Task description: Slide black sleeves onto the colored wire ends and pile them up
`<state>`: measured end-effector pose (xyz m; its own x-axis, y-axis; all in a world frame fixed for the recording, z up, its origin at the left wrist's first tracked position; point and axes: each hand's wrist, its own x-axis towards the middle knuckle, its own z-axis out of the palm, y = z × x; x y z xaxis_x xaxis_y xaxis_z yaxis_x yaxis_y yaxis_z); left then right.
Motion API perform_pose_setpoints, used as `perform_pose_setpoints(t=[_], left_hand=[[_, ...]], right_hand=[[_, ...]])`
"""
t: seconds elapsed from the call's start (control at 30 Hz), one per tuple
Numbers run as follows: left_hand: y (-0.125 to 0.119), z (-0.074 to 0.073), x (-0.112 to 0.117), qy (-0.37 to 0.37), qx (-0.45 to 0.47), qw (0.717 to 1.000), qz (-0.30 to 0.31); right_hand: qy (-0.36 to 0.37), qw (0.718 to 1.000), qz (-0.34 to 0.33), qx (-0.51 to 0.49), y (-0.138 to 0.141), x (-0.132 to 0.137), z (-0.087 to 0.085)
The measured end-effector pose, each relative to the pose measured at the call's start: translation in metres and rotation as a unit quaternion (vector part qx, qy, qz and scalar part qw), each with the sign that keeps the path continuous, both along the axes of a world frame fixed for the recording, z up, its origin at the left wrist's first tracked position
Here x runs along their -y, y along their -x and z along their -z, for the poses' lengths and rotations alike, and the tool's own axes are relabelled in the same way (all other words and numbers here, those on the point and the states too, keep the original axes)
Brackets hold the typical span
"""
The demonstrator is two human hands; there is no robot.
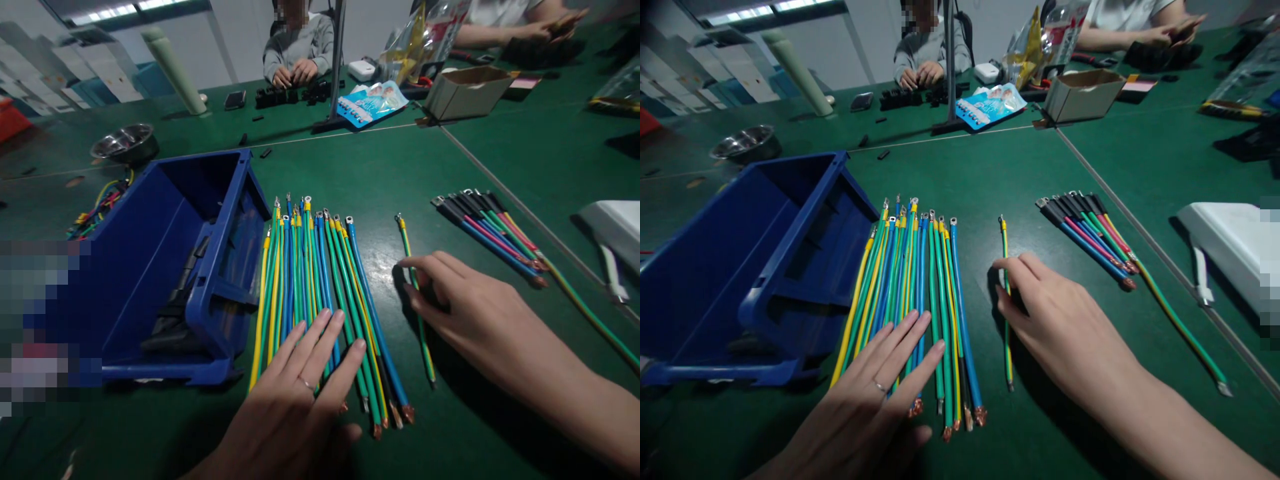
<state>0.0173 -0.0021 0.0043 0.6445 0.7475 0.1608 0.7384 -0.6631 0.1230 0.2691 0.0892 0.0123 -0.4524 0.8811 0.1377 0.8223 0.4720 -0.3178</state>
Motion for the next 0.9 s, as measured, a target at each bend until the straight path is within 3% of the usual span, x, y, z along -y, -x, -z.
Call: perform_pose_setpoints(t=[0.23,0.57,0.9], left_hand=[[-0.001,0.000,0.001,0.003,-0.007,1.000,0.001],[0.000,-0.006,-0.002,0.051,0.003,0.998,0.034],[-0.001,0.001,0.000,0.013,0.018,0.999,0.030]], right_hand=[[0.041,0.992,-0.077,-0.092,0.025,0.016,-0.001],[0.056,0.987,-0.100,-0.109,0.028,0.019,-0.001],[0.045,0.990,-0.097,-0.088,0.027,0.021,0.002]])
